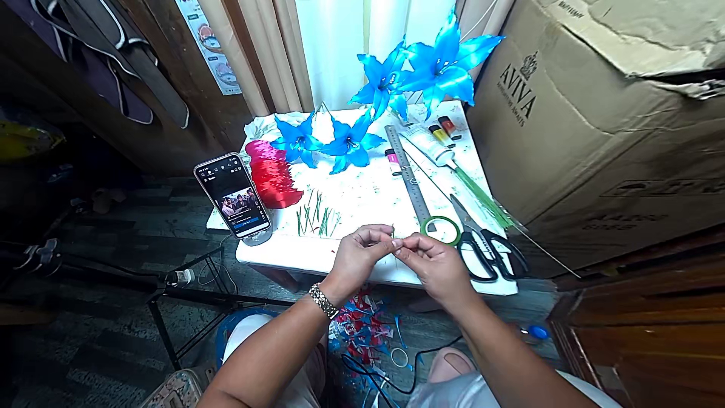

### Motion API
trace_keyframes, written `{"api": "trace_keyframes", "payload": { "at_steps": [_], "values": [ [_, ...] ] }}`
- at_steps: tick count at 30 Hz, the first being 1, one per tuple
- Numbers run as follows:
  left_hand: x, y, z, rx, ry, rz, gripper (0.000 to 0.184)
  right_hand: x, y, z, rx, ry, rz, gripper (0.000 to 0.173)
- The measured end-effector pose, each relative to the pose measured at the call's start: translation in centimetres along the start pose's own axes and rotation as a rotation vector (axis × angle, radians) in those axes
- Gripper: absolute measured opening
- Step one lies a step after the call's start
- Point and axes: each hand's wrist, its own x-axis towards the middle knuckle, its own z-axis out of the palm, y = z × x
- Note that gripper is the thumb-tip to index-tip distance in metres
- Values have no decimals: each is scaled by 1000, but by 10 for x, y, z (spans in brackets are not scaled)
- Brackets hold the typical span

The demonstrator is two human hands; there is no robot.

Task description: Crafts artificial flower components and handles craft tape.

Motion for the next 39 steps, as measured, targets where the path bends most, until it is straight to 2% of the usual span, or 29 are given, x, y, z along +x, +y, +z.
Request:
{"api": "trace_keyframes", "payload": {
  "at_steps": [3,5,7,10,12,14,19,22,24,26,28,31,34,37,39],
  "values": [
    [-1,4,0,72,55,-13,13,-3,4,0,-82,-31,-53,8],
    [0,7,-4,103,33,10,15,-1,0,-1,35,-94,80,8],
    [2,7,-9,85,-41,57,18,2,-8,-3,230,-159,257,16],
    [8,4,-16,-114,-186,50,23,6,-14,-5,388,-255,353,21],
    [9,3,-16,-247,-227,15,26,7,-14,-4,394,-257,306,20],
    [9,3,-14,-282,-210,24,27,8,-10,0,322,-174,193,17],
    [9,7,-5,-61,-51,94,7,8,-5,7,35,36,-64,7],
    [9,14,-2,32,33,107,8,11,-5,7,-113,69,-142,7],
    [9,21,-5,119,22,126,11,13,-11,5,-107,29,-110,8],
    [12,31,-11,178,-40,159,12,18,-20,2,40,-28,16,8],
    [20,42,-13,130,-93,180,13,23,-30,-1,242,-88,143,15],
    [24,53,-19,91,-207,214,18,29,-38,-1,385,-145,200,19],
    [32,47,-26,84,-305,258,22,33,-41,-1,334,-132,176,14],
    [46,46,-15,-19,-241,176,26,42,-43,1,234,-58,144,10],
    [51,52,-6,-89,-156,95,21,51,-41,5,171,8,120,6]
  ]
}}
